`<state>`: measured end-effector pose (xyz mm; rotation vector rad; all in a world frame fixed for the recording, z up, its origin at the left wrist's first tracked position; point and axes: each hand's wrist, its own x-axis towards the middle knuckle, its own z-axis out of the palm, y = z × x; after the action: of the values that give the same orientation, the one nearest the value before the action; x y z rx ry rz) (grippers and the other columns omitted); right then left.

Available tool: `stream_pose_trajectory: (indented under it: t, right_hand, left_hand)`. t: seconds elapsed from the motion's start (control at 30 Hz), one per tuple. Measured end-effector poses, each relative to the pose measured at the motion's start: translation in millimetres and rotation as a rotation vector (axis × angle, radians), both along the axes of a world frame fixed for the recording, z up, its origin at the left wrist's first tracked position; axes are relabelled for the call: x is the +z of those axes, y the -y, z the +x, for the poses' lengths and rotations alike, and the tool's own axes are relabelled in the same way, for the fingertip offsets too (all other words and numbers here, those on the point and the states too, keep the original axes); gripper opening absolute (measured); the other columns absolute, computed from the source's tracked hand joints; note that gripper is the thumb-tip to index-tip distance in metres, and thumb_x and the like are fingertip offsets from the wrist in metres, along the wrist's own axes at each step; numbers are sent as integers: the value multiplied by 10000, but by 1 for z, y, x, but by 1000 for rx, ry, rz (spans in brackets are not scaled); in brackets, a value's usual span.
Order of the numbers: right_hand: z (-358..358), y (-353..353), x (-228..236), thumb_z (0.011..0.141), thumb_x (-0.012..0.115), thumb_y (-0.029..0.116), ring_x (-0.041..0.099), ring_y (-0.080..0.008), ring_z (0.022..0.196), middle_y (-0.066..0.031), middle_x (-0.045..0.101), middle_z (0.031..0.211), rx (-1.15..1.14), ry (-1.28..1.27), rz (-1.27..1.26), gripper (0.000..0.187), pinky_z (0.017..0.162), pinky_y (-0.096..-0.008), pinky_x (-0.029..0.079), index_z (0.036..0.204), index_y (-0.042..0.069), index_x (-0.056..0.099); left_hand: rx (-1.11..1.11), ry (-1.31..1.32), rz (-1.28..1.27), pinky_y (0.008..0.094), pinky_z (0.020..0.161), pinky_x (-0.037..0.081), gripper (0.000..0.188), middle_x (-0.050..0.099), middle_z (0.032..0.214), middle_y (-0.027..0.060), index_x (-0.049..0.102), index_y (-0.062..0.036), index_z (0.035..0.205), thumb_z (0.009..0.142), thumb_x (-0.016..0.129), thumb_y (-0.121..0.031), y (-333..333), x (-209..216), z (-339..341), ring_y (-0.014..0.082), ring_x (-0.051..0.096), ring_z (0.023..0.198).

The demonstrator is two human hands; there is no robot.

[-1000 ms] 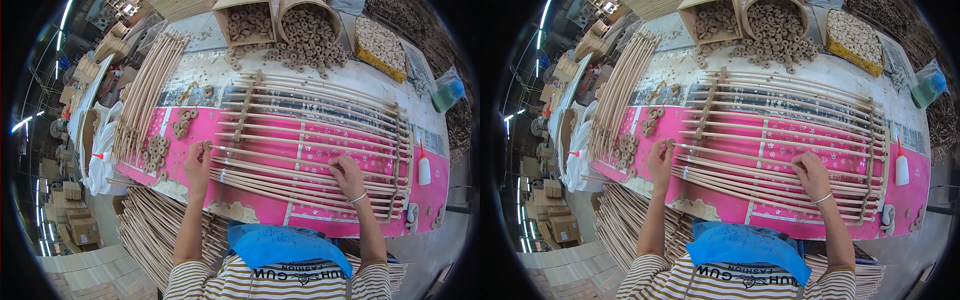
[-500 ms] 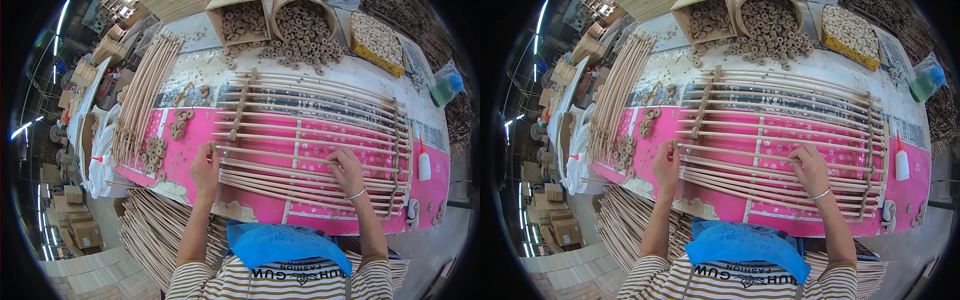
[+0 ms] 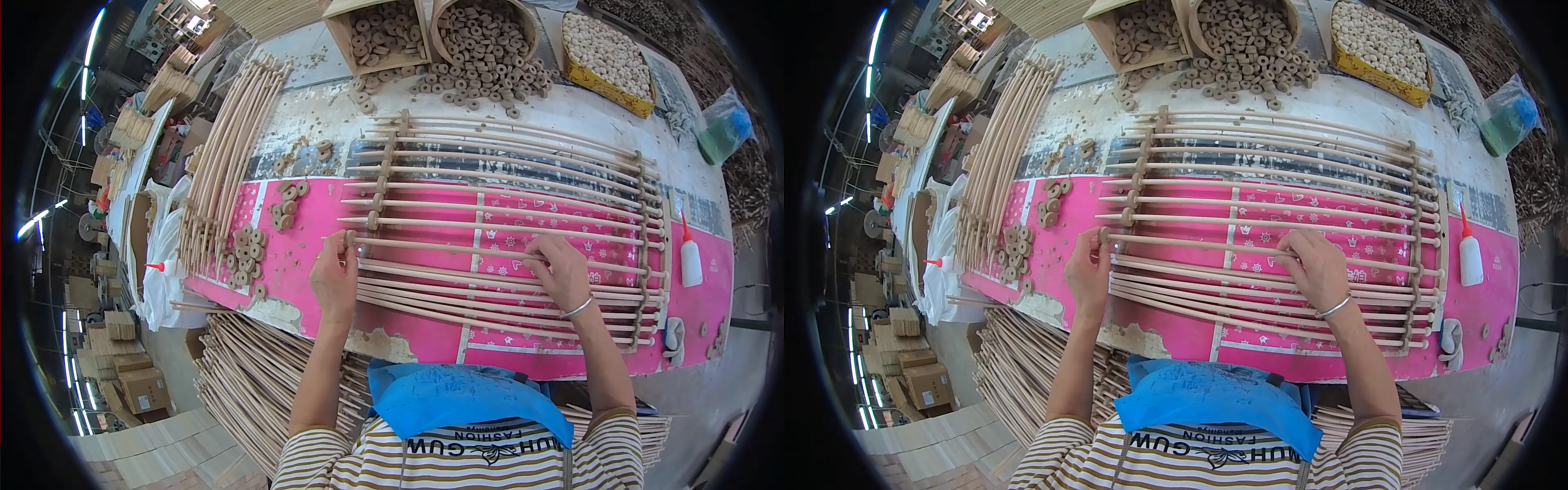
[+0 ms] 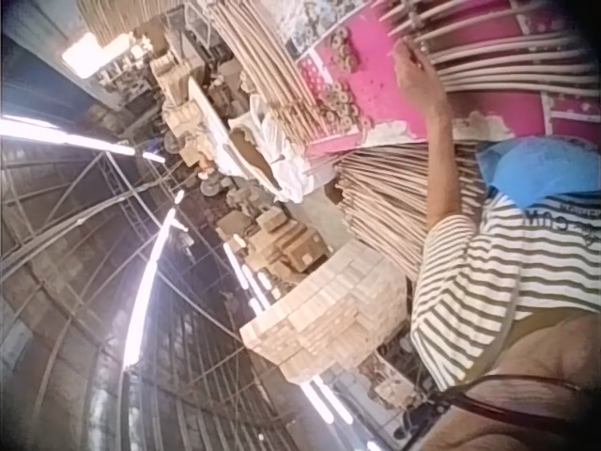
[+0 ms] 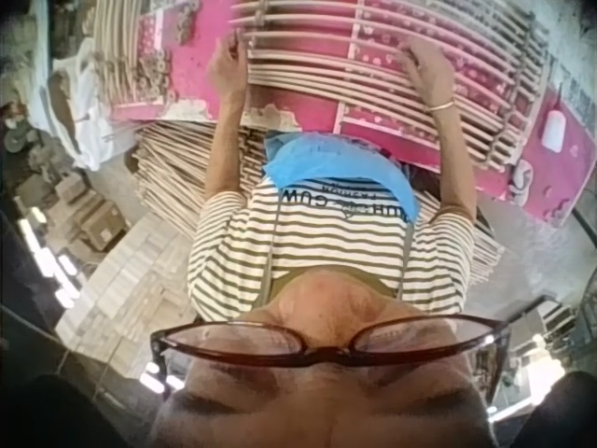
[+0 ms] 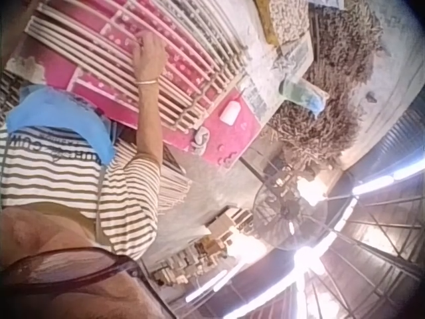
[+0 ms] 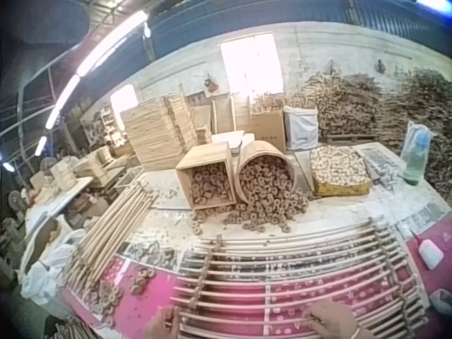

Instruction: Assembling a wooden structure by sliding wooden ring spacers onto dowels and positioning them into a frame.

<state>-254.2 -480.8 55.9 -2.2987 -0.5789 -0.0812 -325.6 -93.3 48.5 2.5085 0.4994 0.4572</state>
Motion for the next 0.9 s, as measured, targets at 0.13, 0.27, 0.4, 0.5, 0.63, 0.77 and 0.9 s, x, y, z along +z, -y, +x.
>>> stream_pose_trajectory:
  t: [0.13,0.27,0.4,0.5,0.63,0.77,0.9]
  right_hand:
    - [11,5,-13,897,765,128,678,-271,840,-83,673,892,46,212,-94,143,718,-405,537,983,41,692]
    - [12,0,-8,889,759,136,674,-288,860,-72,679,900,-9,95,-76,121,742,-424,530,944,63,678]
    - [15,2,-14,868,776,137,653,-295,858,-76,651,872,5,17,-39,140,748,-433,518,938,66,678]
    - [14,4,-19,861,781,136,643,-295,874,-75,641,875,5,38,-38,146,759,-434,514,941,68,680]
    - [15,4,-22,862,780,139,642,-295,903,-72,639,892,15,62,-39,138,773,-437,512,935,70,686]
    - [12,14,-20,870,770,168,647,-302,908,-77,645,901,-19,102,-97,118,792,-446,519,928,87,708]
    - [13,4,-41,889,746,241,652,-286,930,-65,656,918,-14,166,-151,122,838,-432,520,927,127,730]
  left_hand:
    - [-34,11,55,425,756,560,323,738,930,110,672,-78,1271,950,708,-78,5,0,1,281,719,845]
    - [-53,-20,156,432,760,561,329,738,918,89,677,-96,1257,931,719,-77,9,1,3,282,719,853]
    - [-113,16,267,431,768,564,329,742,922,74,682,-115,1232,909,729,-72,13,0,6,284,722,869]
    - [-125,-1,273,431,776,559,332,744,927,73,684,-121,1225,900,733,-71,16,0,6,283,716,871]
    - [-127,-36,266,431,817,538,338,743,926,69,687,-128,1224,893,737,-82,16,-1,5,289,702,876]
    - [-175,17,336,441,857,518,300,745,967,64,706,-128,1196,899,733,-97,21,-11,14,295,698,900]
    - [-195,15,229,426,879,492,297,757,1036,74,729,-121,1204,908,730,-97,6,-12,7,269,704,973]
